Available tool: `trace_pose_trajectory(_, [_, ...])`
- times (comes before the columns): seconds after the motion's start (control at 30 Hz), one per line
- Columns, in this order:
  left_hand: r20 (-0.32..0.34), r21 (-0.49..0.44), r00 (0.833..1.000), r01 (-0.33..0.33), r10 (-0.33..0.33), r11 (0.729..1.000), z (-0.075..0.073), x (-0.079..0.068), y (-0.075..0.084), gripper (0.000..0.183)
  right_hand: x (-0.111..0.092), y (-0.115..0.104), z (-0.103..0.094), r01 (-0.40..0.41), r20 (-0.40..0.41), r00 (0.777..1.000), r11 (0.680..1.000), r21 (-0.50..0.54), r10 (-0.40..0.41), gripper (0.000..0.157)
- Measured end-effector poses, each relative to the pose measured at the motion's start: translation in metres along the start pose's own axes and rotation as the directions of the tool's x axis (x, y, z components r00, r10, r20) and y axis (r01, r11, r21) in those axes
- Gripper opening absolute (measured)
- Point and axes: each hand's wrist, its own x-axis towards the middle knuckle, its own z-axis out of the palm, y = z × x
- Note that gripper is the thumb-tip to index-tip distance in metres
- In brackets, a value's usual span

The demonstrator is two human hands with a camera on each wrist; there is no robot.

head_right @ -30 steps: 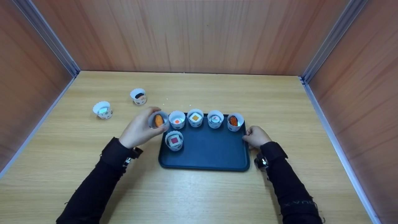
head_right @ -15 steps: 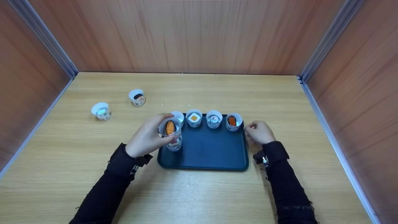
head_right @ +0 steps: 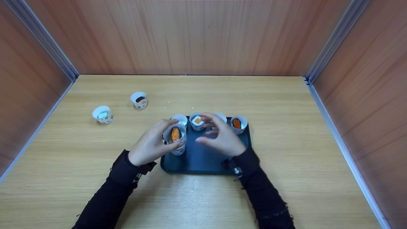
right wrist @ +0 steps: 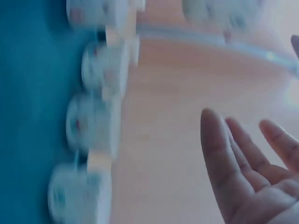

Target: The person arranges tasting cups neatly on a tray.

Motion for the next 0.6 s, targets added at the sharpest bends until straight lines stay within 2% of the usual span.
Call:
trace_pose_trajectory(0.1, [-0.012,0.01,1.0,-0.022,0.022,1.0,0.002,-0.001,0.0,0.071,0.001,0.0,0.026,0.065,0.073,0.995,0.998,-0.016,-0.064,0.082])
trace_pose_trajectory(0.2, [-0.023,0.027,0.999,-0.043,0.043,0.999,0.004,-0.002,0.001,0.076,0.003,-0.001,0.046,0.089,0.094,0.992,0.993,-0.071,-0.083,0.087])
trace_pose_trajectory(0.37, [-0.04,0.056,0.997,-0.069,0.071,0.996,0.007,-0.003,0.002,0.078,0.004,0.0,0.063,0.084,0.022,0.996,0.987,-0.135,-0.082,0.086])
trace_pose_trajectory(0.6, [-0.061,0.077,0.991,-0.117,0.122,0.99,0.011,-0.005,0.002,0.074,0.003,0.001,0.068,0.098,-0.056,0.992,0.981,-0.17,-0.109,0.077])
